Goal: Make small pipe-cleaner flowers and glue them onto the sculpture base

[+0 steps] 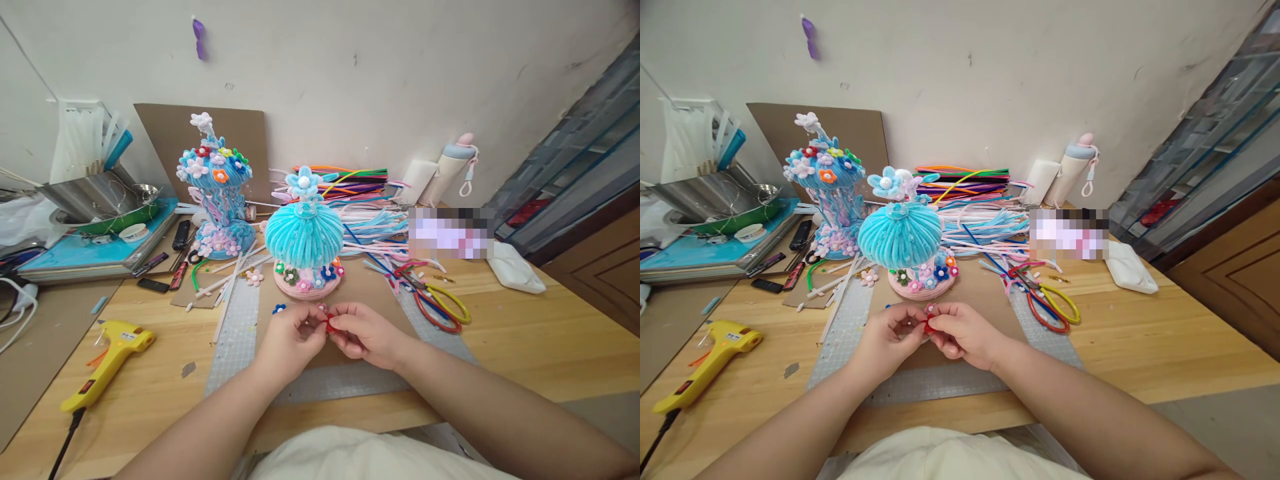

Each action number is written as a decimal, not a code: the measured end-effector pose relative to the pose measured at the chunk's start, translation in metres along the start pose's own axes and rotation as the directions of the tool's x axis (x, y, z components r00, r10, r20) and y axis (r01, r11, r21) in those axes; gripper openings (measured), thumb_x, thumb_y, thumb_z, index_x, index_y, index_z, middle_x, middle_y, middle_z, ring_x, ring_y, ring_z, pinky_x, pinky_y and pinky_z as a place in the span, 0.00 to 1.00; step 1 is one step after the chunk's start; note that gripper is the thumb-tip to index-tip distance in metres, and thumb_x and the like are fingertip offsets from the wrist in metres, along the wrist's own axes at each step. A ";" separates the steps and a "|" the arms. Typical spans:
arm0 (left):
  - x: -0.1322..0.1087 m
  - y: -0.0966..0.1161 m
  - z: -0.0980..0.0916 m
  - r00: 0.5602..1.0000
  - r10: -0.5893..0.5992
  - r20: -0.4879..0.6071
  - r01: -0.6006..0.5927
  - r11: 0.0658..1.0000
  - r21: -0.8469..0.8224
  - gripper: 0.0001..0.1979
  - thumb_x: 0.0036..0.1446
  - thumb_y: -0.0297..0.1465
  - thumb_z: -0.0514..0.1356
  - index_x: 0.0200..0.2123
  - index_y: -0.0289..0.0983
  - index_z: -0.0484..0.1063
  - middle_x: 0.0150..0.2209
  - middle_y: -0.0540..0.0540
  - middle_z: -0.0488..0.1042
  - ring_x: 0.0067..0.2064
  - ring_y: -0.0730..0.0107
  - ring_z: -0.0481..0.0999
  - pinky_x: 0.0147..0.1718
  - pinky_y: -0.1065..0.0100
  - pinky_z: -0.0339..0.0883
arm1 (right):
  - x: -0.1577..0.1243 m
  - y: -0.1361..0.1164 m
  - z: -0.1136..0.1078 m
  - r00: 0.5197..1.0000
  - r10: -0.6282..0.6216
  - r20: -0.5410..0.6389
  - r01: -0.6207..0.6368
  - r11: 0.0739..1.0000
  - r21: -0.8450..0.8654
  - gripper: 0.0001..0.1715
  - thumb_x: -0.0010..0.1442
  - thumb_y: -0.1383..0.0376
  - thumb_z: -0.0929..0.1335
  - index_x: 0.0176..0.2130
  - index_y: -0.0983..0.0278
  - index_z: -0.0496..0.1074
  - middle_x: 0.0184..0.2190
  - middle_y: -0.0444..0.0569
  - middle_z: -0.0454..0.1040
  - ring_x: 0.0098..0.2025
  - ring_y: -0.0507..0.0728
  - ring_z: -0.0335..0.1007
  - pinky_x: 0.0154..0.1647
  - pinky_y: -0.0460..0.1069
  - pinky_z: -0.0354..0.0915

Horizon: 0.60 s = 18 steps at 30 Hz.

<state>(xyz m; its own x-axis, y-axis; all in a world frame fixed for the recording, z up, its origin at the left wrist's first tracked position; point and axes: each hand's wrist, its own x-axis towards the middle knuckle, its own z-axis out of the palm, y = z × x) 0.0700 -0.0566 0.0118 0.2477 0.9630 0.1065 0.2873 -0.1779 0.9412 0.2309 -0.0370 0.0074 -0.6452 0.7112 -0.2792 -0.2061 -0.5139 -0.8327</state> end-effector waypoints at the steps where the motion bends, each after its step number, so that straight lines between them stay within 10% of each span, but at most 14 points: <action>1: 0.000 0.001 0.000 1.000 -0.008 -0.007 0.008 1.000 -0.022 0.05 0.50 0.29 0.56 0.31 0.35 0.69 0.31 0.46 0.74 0.33 0.70 0.73 0.33 0.71 0.66 | 0.000 0.000 0.000 1.000 -0.010 -0.012 0.010 1.000 0.001 0.08 0.53 0.64 0.65 0.28 0.66 0.63 0.15 0.37 0.62 0.10 0.42 0.46 0.10 0.40 0.38; 8: 0.005 0.011 -0.001 0.961 -0.251 0.113 0.276 0.877 -0.393 0.08 0.50 0.34 0.58 0.28 0.34 0.65 0.24 0.49 0.71 0.26 0.73 0.72 0.30 0.69 0.67 | 0.000 -0.001 0.001 0.974 -0.157 -0.162 0.117 0.966 -0.232 0.10 0.54 0.61 0.64 0.27 0.66 0.64 0.14 0.38 0.63 0.11 0.43 0.50 0.10 0.39 0.43; 18: 0.007 0.005 0.001 0.961 -0.244 0.132 0.275 0.898 -0.344 0.07 0.48 0.32 0.58 0.25 0.34 0.65 0.21 0.52 0.67 0.23 0.77 0.68 0.25 0.73 0.64 | -0.001 0.003 0.006 0.946 -0.301 -0.125 0.174 0.790 -0.588 0.05 0.54 0.67 0.62 0.27 0.65 0.62 0.17 0.37 0.62 0.14 0.43 0.53 0.13 0.39 0.50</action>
<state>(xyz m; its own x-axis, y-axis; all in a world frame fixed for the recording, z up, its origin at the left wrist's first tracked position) 0.0737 -0.0512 0.0173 0.2898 0.9419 -0.1699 0.0078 0.1752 0.9845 0.2267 -0.0417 0.0083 -0.4564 0.8868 -0.0732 0.1580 -0.0001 -0.9874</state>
